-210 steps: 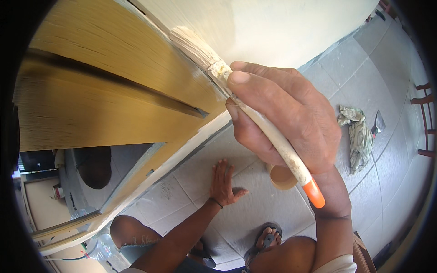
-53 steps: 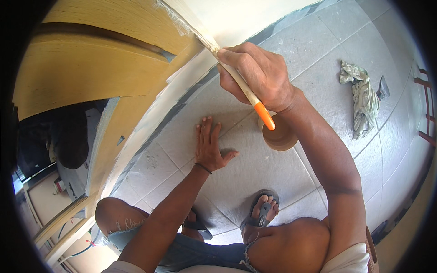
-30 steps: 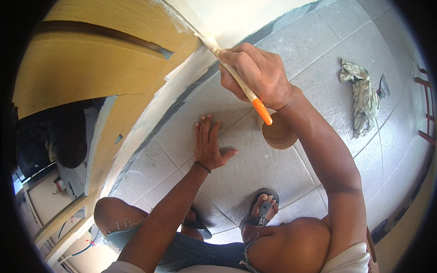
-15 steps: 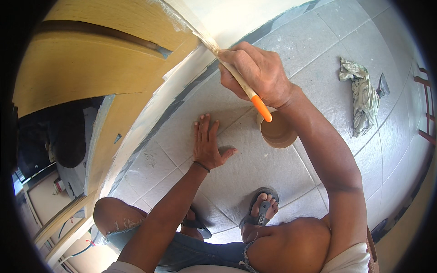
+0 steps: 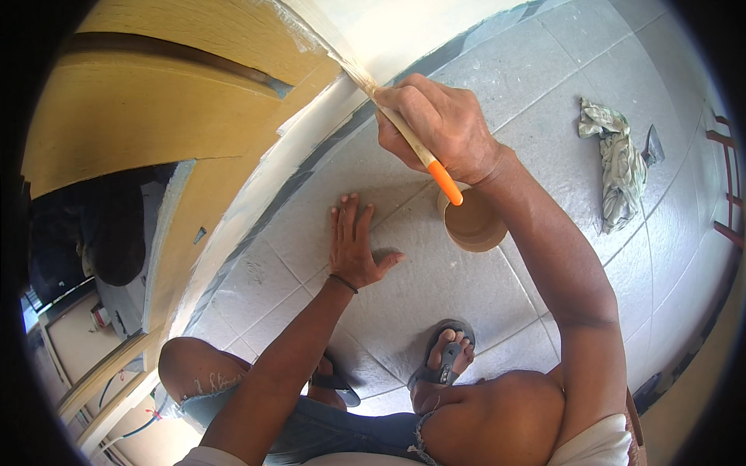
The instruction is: The person paints the lower edge of a yellow door frame with a brush, then wipes excess paint from the frame and floor with a cloth.
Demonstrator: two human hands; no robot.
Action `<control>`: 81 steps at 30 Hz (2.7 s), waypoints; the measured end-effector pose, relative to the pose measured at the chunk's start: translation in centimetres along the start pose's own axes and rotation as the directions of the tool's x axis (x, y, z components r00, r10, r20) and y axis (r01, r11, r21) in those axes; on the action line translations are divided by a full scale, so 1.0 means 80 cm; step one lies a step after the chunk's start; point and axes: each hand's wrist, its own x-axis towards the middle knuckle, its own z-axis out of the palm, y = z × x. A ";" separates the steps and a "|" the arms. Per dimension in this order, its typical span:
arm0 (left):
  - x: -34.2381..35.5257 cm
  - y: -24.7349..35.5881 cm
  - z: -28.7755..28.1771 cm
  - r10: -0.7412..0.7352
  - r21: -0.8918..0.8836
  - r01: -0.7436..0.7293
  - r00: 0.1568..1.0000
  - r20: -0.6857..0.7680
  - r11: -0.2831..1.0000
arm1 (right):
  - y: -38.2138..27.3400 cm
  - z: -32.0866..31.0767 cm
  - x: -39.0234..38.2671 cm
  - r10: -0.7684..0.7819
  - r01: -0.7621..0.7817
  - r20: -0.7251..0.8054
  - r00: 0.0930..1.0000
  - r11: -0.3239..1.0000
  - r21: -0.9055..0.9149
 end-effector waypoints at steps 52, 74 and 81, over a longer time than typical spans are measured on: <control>0.004 0.010 -0.007 -0.016 0.006 0.016 1.000 -0.006 1.000 | 0.017 -0.089 0.036 0.235 -0.297 0.321 0.917 0.942 0.157; -0.001 0.003 0.001 0.008 -0.017 -0.008 1.000 -0.029 1.000 | 0.030 -0.093 0.083 0.084 -0.147 0.401 0.912 0.981 0.128; 0.000 0.004 -0.002 -0.010 -0.028 0.009 1.000 -0.019 1.000 | 0.028 -0.101 0.098 0.069 -0.135 0.317 0.946 0.972 0.191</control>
